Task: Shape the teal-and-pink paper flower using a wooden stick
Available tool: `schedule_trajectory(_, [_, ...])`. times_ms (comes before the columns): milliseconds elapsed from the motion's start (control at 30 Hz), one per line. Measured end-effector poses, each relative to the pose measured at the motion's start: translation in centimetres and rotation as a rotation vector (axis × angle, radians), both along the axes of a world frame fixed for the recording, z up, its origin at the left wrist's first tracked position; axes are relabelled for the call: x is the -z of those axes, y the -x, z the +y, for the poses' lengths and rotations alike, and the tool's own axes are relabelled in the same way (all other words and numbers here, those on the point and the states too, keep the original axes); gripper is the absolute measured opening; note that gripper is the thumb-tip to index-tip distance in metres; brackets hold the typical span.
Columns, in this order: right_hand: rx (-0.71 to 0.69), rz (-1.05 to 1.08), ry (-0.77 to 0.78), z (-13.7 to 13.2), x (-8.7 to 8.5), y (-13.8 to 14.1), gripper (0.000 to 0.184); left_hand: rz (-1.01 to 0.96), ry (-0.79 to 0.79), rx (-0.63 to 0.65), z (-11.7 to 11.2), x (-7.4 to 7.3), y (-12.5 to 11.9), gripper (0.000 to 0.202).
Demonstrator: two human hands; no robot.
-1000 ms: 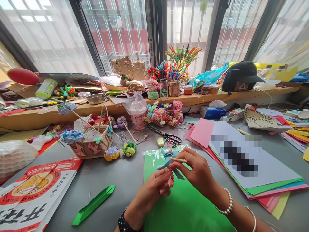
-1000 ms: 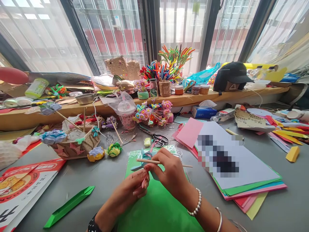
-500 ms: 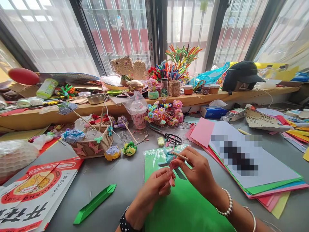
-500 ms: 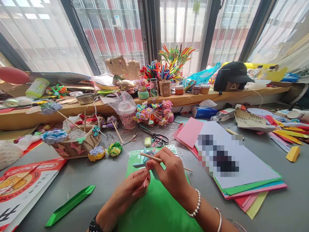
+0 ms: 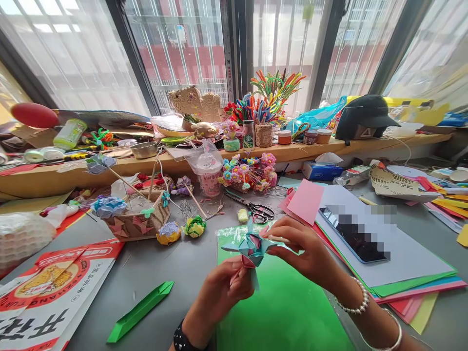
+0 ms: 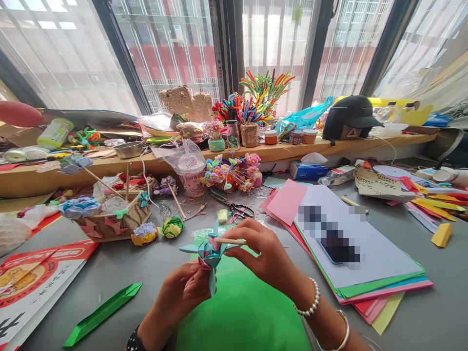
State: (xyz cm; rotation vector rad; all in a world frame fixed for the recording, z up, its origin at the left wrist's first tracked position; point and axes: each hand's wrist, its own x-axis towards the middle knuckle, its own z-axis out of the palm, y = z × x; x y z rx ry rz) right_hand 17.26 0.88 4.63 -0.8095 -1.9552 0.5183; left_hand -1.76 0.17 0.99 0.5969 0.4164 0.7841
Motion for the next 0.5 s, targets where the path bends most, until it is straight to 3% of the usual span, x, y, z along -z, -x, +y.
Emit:
schedule_trajectory(300, [0.031, -0.026, -0.221, 0.1, 0.8, 0.5, 0.012, -0.024, 0.049, 0.021, 0.1, 0.3, 0.5, 0.029])
schedule_trajectory(400, [0.057, -0.022, -0.234, 0.1, 1.0, 0.6, 0.015, -0.067, 0.034, -0.069, 0.0, 0.2, 0.5, 0.042])
schedule_trajectory(500, [0.133, -0.018, -0.173, 0.0, 1.0, 0.8, 0.014, -0.041, -0.11, -0.237, 0.0, 0.2, 0.2, 0.044])
